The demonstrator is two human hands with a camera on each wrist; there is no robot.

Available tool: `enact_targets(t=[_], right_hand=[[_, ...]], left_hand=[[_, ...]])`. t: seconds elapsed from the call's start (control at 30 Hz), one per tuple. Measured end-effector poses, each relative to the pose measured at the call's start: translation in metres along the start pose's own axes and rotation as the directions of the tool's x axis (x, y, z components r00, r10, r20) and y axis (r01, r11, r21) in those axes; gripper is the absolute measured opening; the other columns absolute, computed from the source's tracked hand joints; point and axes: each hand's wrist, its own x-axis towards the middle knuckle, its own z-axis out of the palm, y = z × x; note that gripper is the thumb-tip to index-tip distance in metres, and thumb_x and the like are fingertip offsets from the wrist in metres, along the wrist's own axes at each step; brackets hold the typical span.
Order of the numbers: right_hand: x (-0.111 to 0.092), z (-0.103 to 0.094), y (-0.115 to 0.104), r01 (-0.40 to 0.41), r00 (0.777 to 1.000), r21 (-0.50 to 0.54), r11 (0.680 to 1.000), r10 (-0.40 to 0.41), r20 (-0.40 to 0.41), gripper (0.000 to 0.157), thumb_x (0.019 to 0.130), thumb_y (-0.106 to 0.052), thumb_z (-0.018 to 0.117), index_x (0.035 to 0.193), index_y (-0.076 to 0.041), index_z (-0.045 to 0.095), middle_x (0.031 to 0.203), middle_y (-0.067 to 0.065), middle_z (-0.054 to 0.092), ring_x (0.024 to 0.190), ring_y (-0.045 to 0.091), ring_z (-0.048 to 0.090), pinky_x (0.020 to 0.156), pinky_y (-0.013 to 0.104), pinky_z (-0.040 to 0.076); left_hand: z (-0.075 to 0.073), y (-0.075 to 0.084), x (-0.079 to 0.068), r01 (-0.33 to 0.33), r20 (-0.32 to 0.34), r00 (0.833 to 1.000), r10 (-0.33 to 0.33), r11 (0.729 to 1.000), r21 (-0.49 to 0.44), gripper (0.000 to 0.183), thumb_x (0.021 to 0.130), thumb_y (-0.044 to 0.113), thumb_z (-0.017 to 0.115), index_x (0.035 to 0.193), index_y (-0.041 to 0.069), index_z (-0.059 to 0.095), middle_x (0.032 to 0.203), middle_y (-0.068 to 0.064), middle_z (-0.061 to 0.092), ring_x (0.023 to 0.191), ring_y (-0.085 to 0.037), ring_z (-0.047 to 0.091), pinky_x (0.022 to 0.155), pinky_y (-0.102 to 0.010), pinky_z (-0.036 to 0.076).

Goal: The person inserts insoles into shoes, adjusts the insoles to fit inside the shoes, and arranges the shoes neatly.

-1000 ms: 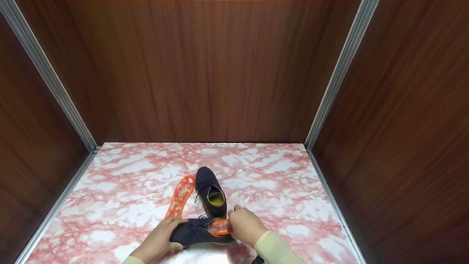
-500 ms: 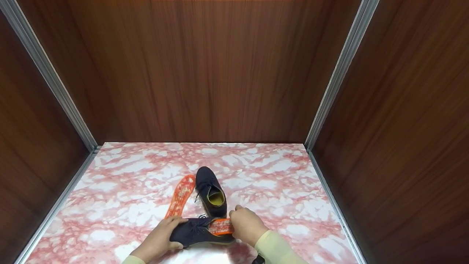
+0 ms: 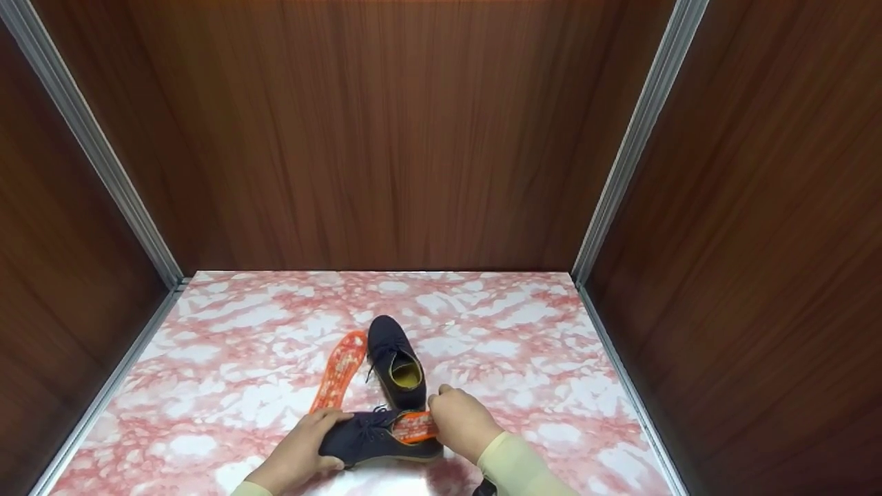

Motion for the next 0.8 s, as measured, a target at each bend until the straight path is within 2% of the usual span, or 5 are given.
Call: enact_targets(t=[0.57,0.8], right_hand=[[0.003,0.007,-0.004,-0.001,1.0,-0.006,1.0,0.001,-0.013,0.032,0.072,-0.011,0.098,0.089,-0.006,0.072,0.085,0.004,0.062,0.067,0.017,0.061,0.063,0.035,0.059],[0.004,0.01,-0.005,-0.01,1.0,0.009,1.0,0.01,0.009,0.034,0.072,-0.011,0.098,0.093,-0.005,0.072,0.088,0.005,0.063,0.07,0.018,0.063,0.066,0.036,0.061]], left_hand=[[0.001,0.0,0.002,0.019,0.007,1.0,-0.019,1.0,-0.002,0.08,0.076,0.031,0.1,0.147,0.024,0.066,0.149,-0.014,0.064,0.137,-0.041,0.061,0.114,-0.06,0.054],[0.001,0.0,0.001,0.03,0.019,0.999,-0.03,1.0,-0.004,0.081,0.076,0.031,0.1,0.148,0.025,0.065,0.151,-0.015,0.063,0.138,-0.041,0.06,0.114,-0.061,0.054]])
